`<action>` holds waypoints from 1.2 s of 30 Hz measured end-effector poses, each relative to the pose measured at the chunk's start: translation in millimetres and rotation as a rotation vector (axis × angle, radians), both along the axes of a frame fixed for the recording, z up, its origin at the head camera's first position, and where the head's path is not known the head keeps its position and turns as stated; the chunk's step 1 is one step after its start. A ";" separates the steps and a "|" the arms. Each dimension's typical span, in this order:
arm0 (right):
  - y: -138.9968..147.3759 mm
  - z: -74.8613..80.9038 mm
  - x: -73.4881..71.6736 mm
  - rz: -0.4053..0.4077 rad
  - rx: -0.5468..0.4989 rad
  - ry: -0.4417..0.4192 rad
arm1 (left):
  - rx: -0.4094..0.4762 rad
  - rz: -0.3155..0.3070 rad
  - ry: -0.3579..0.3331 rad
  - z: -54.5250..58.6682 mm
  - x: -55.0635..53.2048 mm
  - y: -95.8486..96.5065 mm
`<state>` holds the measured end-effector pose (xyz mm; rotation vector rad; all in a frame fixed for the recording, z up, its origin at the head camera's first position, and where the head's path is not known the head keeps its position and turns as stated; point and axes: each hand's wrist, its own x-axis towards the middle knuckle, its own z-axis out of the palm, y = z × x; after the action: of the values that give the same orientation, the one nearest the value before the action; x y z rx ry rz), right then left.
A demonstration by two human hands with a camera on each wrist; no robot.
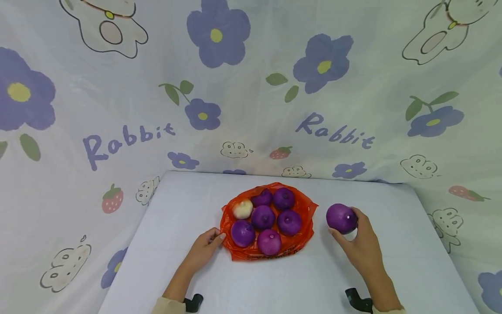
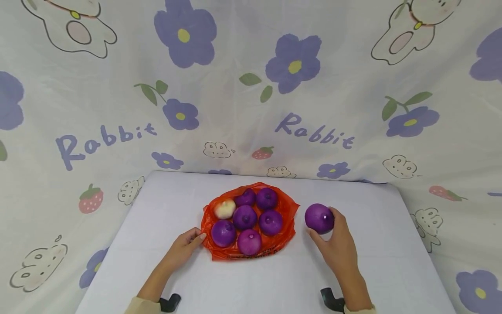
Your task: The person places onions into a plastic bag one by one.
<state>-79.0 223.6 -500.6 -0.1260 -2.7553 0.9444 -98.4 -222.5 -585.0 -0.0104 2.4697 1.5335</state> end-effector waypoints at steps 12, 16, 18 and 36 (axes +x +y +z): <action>-39.4 2.4 -9.6 0.230 0.059 0.027 | 0.026 0.005 0.014 0.0 -1.2 -0.9; -51.8 0.0 -13.5 0.286 0.061 0.051 | 0.017 0.006 0.022 0.9 0.7 -0.3; -57.5 -1.3 -14.0 0.308 0.070 0.059 | 0.019 0.004 0.020 1.7 2.3 0.3; -91.3 -4.2 -18.4 0.365 0.109 -0.036 | 0.057 0.000 0.006 -1.8 3.8 -0.4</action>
<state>-97.4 132.2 -504.8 0.3942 -2.9118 0.8730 -94.6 -222.9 -586.8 0.0036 2.4291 1.6057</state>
